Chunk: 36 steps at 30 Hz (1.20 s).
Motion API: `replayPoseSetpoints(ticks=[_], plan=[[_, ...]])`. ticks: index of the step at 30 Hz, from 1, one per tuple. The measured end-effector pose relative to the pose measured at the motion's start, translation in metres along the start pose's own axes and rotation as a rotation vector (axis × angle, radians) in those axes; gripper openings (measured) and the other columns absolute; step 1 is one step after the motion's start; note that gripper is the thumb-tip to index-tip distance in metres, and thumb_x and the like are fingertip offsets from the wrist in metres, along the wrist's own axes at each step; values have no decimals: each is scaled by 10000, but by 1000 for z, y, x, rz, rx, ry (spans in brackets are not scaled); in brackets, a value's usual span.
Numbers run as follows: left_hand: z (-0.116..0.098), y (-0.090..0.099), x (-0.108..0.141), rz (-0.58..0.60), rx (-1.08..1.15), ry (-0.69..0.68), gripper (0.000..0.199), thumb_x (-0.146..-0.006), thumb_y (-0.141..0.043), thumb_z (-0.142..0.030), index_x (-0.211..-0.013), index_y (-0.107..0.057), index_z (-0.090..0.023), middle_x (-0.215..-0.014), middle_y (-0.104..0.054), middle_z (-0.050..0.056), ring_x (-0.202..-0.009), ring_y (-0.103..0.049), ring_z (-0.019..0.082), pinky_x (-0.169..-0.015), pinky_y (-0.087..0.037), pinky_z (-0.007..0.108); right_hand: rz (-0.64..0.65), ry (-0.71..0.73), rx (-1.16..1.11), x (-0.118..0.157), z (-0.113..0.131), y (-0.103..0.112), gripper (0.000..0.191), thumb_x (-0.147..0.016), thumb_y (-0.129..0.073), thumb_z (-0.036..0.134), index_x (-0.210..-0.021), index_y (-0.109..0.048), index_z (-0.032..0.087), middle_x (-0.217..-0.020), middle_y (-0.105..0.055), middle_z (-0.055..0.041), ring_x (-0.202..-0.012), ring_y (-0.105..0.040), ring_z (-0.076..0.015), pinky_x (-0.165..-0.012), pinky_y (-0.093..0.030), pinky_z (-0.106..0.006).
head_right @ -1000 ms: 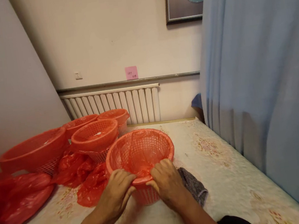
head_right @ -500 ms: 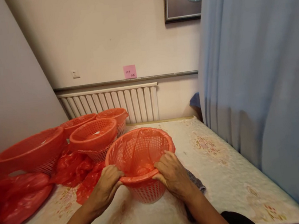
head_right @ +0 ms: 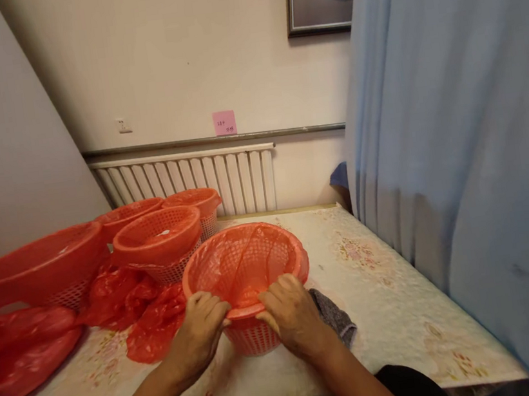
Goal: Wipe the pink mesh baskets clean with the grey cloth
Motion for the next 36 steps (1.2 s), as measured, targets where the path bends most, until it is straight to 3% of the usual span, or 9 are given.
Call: replayPoseSetpoints(ticks=[6, 8, 11, 16, 20, 25, 28, 31, 36], plan=[[33, 21, 9, 64, 172, -2, 227, -983, -371, -302, -942, -560, -182, -854, -561, 34, -833, -486, 207, -844, -375, 397, -81, 13, -118, 3, -30, 5, 390, -956, -335, 505, -940, -563, 190, -866, -580, -53, -859, -487, -207, -975, -336, -471], [26, 25, 7, 59, 185, 17, 172, -965, -438, -292, -1042, -554, -190, -949, -592, 48, -915, -505, 215, -890, -368, 395, -76, -4, -97, 3, -25, 3, 360, -959, -353, 483, -912, -564, 194, -836, -569, -45, -837, -478, -203, -959, -345, -462], [3, 21, 3, 1, 153, -4, 286, -943, -495, -283, -1210, -488, -179, -1066, -608, 77, -991, -508, 228, -917, -363, 398, -92, -16, -18, 2, -6, -1, 313, -959, -396, 430, -858, -566, 187, -774, -551, -42, -789, -453, -201, -877, -370, -431], [-16, 3, 1, -54, 14, -27, 185, -967, -385, -192, -1011, -562, -168, -797, -596, 34, -763, -484, 198, -803, -379, 395, -63, 11, 57, 2, 13, -4, 272, -940, -458, 402, -836, -579, 182, -749, -540, -44, -748, -430, -200, -730, -360, -369], [8, 1, 7, -44, 24, -53, 223, -962, -335, -162, -914, -552, -161, -769, -555, 37, -752, -456, 198, -786, -381, 400, -55, 41, -36, 4, -11, 2, 328, -949, -409, 455, -953, -584, 177, -826, -576, -51, -830, -480, -204, -925, -369, -451], [42, 20, 10, 34, 132, -56, 213, -976, -361, -257, -926, -555, -185, -848, -566, 41, -838, -498, 211, -842, -394, 406, -126, -3, -118, 6, -38, 5, 442, -921, -357, 573, -978, -564, 187, -936, -599, -66, -939, -514, -211, -1054, -300, -501], [38, 28, 9, 42, 114, -41, 187, -970, -417, -275, -1100, -530, -202, -1039, -598, 68, -1014, -506, 231, -949, -359, 420, -124, -39, -68, 6, -26, 0, 412, -925, -383, 542, -928, -571, 175, -872, -585, -63, -895, -505, -211, -1040, -313, -495], [18, 24, 10, 2, 74, -35, 328, -961, -451, -285, -1275, -434, -193, -1167, -574, 102, -1114, -466, 252, -999, -326, 440, -116, -67, 12, 4, 0, -5, 344, -936, -425, 469, -874, -580, 169, -801, -565, -56, -835, -475, -211, -975, -351, -480], [-1, 4, 10, -49, 46, -71, 183, -971, -388, -222, -1057, -543, -174, -833, -582, 46, -808, -492, 210, -832, -396, 410, -70, -11, 31, 3, 18, -7, 327, -939, -428, 451, -912, -601, 175, -786, -558, -58, -790, -445, -213, -806, -393, -414]])
Point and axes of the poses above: each hand's wrist, its own x-axis away from the middle knuckle, its own y-axis out of the back of the hand, z = x × y, the point moved 2 cm from there along -x, towards the middle knuckle
